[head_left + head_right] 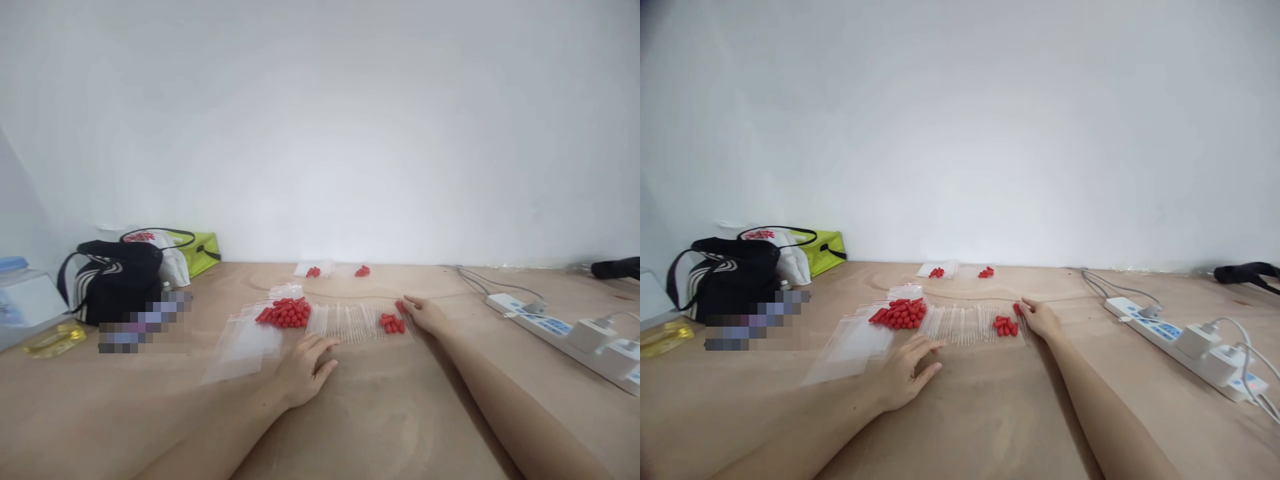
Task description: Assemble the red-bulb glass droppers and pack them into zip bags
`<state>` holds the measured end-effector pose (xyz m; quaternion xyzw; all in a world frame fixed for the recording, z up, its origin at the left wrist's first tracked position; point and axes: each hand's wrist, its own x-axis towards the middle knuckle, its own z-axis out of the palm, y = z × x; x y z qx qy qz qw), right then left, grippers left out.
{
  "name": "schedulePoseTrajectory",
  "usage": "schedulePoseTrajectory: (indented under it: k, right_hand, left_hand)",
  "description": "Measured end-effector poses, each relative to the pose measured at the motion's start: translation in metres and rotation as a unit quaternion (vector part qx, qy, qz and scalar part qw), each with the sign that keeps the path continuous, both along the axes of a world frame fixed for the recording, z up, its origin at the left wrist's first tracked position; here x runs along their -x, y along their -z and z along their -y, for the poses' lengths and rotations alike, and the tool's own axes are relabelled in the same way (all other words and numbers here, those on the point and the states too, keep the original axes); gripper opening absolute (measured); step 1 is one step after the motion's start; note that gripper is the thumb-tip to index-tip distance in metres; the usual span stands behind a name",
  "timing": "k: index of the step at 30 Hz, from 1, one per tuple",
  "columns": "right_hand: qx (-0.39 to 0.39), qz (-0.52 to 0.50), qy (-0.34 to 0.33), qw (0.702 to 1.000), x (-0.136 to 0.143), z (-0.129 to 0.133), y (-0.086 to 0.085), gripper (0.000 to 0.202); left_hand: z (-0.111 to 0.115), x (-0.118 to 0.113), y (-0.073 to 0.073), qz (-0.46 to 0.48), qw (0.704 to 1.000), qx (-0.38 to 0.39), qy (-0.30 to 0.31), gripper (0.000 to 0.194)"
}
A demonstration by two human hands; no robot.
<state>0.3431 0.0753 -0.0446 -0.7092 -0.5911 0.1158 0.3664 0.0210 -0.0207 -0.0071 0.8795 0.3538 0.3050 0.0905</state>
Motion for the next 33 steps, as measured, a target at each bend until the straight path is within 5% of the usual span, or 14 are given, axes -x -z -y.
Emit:
schedulePoseTrajectory:
  k: [14,20,26,33]
  right_hand:
    - [-0.103,0.033,-0.034,0.994,0.014,0.036,-0.002,0.040]
    - [-0.089,0.122,-0.062,0.987,0.027,0.049,-0.014,0.038]
    - [-0.078,0.138,-0.097,0.983,0.026,0.048,-0.016,0.033]
    - [-0.134,0.080,-0.041,0.987,0.034,0.053,-0.017,0.041]
  left_hand:
    - [0.003,-0.003,-0.004,-0.022,1.000,-0.007,-0.001,0.020]
    - [-0.002,-0.003,-0.006,-0.030,0.990,-0.038,-0.135,0.010]
    - [-0.039,-0.015,-0.026,-0.146,0.958,-0.019,-0.245,0.009]
    - [-0.066,-0.029,-0.035,-0.201,0.921,-0.020,-0.333,0.023]
